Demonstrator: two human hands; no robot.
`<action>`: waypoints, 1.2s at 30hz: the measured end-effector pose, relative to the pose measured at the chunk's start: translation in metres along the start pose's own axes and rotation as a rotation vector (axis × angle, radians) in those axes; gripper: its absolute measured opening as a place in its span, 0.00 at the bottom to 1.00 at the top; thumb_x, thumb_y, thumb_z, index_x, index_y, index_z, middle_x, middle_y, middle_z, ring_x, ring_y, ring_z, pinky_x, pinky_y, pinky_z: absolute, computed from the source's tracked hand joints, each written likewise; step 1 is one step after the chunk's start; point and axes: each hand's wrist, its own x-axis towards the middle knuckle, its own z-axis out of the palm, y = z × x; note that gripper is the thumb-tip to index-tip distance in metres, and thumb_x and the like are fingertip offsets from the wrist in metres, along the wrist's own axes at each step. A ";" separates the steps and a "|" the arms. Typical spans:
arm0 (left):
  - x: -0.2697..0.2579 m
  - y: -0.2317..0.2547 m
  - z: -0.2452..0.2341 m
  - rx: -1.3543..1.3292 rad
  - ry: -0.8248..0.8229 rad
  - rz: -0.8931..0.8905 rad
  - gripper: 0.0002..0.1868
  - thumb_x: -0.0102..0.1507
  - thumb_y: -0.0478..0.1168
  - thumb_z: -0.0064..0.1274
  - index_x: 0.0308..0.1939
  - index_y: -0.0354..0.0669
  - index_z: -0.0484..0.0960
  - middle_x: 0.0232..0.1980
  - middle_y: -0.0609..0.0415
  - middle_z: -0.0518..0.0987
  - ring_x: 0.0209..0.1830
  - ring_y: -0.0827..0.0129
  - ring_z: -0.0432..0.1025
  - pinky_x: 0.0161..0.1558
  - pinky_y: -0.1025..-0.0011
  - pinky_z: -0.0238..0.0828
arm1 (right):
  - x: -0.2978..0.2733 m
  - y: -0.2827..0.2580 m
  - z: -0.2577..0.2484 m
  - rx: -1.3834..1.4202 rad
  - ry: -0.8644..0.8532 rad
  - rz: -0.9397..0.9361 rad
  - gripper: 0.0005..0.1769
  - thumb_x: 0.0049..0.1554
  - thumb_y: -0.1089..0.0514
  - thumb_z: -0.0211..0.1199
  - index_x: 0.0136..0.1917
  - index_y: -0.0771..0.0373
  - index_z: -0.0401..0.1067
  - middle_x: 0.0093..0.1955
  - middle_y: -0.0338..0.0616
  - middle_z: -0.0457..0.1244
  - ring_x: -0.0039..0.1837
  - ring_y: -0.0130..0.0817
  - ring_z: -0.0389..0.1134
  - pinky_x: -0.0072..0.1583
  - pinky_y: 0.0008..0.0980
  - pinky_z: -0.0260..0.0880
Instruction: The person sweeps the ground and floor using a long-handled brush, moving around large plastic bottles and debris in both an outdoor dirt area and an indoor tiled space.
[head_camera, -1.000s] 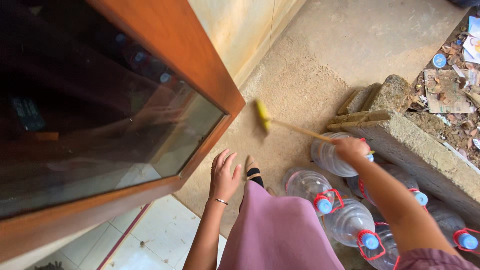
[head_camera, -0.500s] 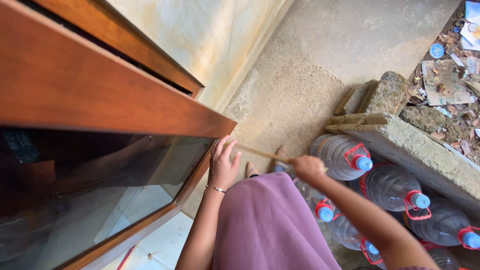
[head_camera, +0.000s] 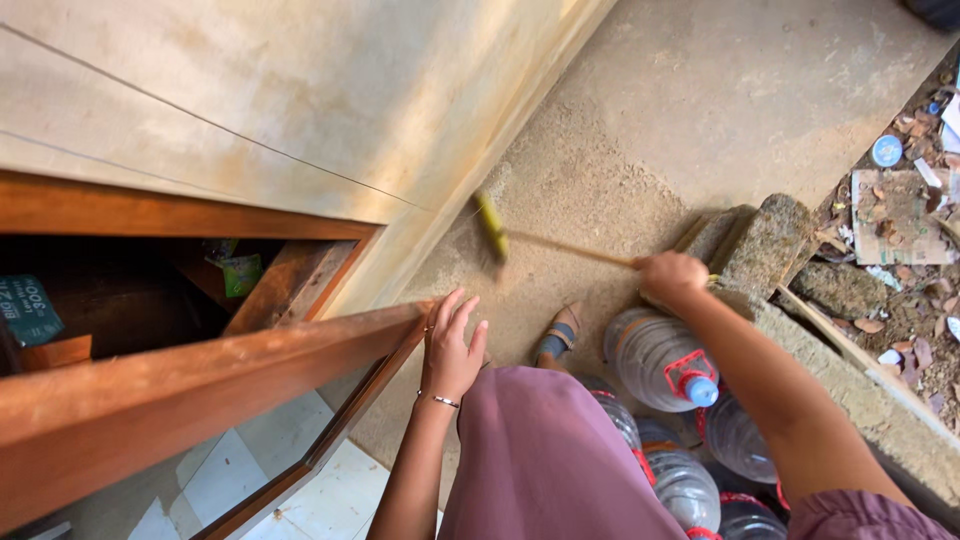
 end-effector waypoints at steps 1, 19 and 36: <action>0.009 0.007 0.007 0.000 0.004 -0.001 0.22 0.63 0.38 0.57 0.60 0.38 0.78 0.69 0.41 0.71 0.69 0.44 0.64 0.69 0.53 0.60 | 0.005 0.022 -0.019 0.027 0.005 0.042 0.22 0.69 0.47 0.43 0.71 0.25 0.68 0.58 0.42 0.70 0.57 0.41 0.74 0.56 0.43 0.76; 0.129 0.110 0.111 -0.043 -0.167 0.120 0.21 0.63 0.40 0.57 0.60 0.39 0.78 0.70 0.44 0.70 0.69 0.47 0.63 0.67 0.54 0.62 | -0.038 0.204 0.051 0.099 -0.038 0.113 0.30 0.68 0.51 0.42 0.73 0.11 0.60 0.55 0.40 0.72 0.50 0.35 0.77 0.50 0.38 0.77; 0.284 0.148 0.192 -0.061 -0.252 0.261 0.22 0.60 0.40 0.58 0.58 0.39 0.81 0.67 0.43 0.73 0.67 0.45 0.65 0.67 0.53 0.62 | 0.064 0.203 -0.051 0.502 0.032 0.301 0.26 0.67 0.31 0.42 0.64 0.36 0.76 0.55 0.49 0.71 0.55 0.47 0.74 0.54 0.48 0.75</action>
